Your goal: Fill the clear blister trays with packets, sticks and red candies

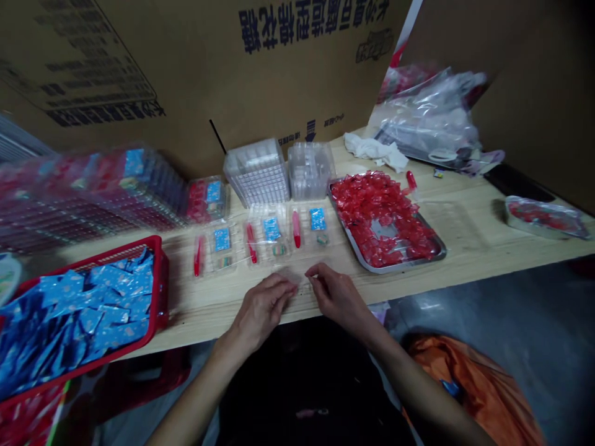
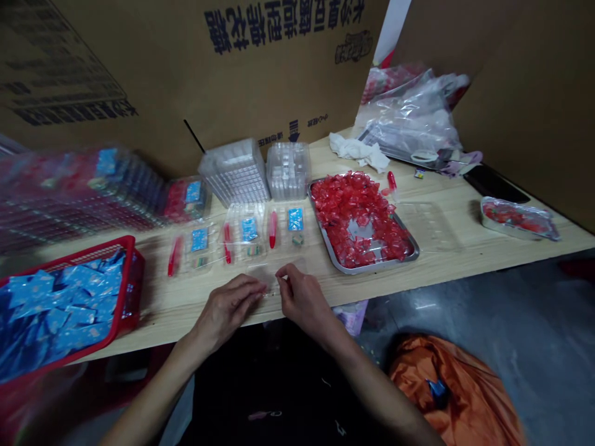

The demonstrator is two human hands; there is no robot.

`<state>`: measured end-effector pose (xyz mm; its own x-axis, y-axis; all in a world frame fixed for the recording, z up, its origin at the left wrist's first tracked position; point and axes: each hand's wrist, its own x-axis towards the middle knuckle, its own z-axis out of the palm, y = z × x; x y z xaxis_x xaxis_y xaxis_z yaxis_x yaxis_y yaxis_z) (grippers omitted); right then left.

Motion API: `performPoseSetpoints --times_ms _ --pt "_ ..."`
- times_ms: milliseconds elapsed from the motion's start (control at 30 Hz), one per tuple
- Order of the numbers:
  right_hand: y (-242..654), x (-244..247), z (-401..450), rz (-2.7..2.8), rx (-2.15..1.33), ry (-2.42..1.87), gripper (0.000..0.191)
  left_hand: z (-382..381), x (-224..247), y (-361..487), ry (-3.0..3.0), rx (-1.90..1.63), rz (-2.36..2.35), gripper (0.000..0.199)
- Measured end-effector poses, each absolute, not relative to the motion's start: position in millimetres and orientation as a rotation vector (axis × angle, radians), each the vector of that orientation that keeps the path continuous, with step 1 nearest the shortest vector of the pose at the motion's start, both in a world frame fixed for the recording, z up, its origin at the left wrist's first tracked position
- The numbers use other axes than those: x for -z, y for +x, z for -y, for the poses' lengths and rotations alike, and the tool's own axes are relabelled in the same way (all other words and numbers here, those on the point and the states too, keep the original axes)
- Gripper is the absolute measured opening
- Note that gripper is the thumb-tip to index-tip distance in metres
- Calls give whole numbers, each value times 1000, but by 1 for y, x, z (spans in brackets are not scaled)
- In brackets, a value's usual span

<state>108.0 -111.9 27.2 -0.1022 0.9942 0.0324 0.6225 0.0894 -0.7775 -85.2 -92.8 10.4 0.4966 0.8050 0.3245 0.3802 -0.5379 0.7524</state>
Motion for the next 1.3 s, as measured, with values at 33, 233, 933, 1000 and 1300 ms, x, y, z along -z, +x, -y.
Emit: performPoseSetpoints --times_ms 33,233,933,1000,1300 --pt "108 -27 111 1787 -829 -1586 15 92 -10 -85 2182 -886 -951 22" --pt "107 -25 107 1617 -1015 -1562 12 89 1 -83 2365 -909 -905 27" --pt "104 -48 86 560 -1859 -1140 43 76 -32 -47 1234 -993 -1058 27" --pt "106 -49 80 537 -1852 -1141 39 67 -31 -50 992 -1035 -1008 36" --pt "105 -38 79 1384 -1280 -1327 23 62 -27 -56 764 -1020 -964 37"
